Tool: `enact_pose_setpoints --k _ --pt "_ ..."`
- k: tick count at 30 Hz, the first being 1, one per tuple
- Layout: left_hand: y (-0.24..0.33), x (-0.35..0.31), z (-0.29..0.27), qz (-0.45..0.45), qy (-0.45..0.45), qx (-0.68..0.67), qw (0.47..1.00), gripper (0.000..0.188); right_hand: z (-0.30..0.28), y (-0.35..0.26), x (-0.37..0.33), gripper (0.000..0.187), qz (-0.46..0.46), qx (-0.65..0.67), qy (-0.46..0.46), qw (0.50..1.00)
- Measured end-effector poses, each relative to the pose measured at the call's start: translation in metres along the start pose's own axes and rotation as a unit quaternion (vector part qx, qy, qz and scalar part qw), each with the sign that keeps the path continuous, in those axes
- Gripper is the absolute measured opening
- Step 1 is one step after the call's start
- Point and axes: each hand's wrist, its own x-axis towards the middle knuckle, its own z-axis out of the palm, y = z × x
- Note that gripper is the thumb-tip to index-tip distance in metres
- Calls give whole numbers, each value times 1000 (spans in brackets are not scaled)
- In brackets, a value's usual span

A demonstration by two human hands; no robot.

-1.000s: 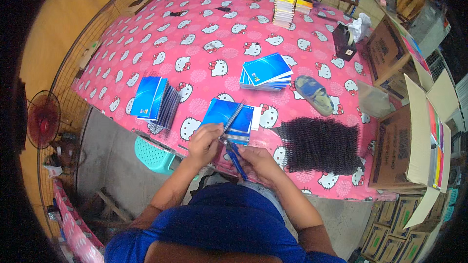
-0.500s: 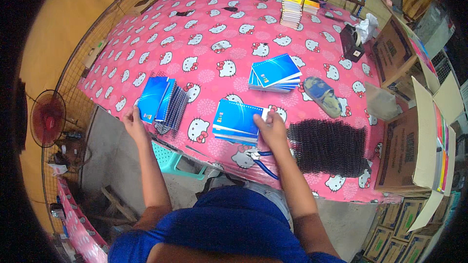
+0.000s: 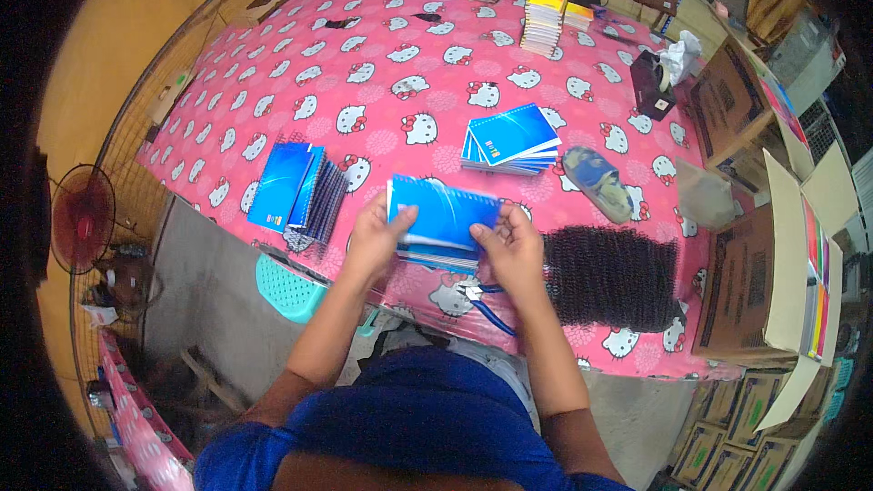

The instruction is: The person binds blue notebooks by hand, sliding a spiral binding onto each stack of pages and then stacking them.

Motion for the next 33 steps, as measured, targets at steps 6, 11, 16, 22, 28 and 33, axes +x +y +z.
enact_pose_setpoints --k 6,11,16,22,28,33 --pt "-10 77 -37 -2 218 -210 953 26 -36 9 15 36 -3 -256 76 964" --pt "-25 94 -44 -65 246 -185 949 26 3 64 12 50 56 -269 29 961" --pt "-31 88 -51 -75 237 -168 954 24 -20 76 19 36 80 -249 32 965" --pt "-26 76 -39 124 261 -172 942 22 -46 75 11 30 84 -244 72 963" --pt "8 53 -24 217 246 -92 940 20 -25 59 8 24 109 -274 45 954" --pt "18 36 -33 198 230 -124 945 22 -67 14 -3 27 61 62 117 989"
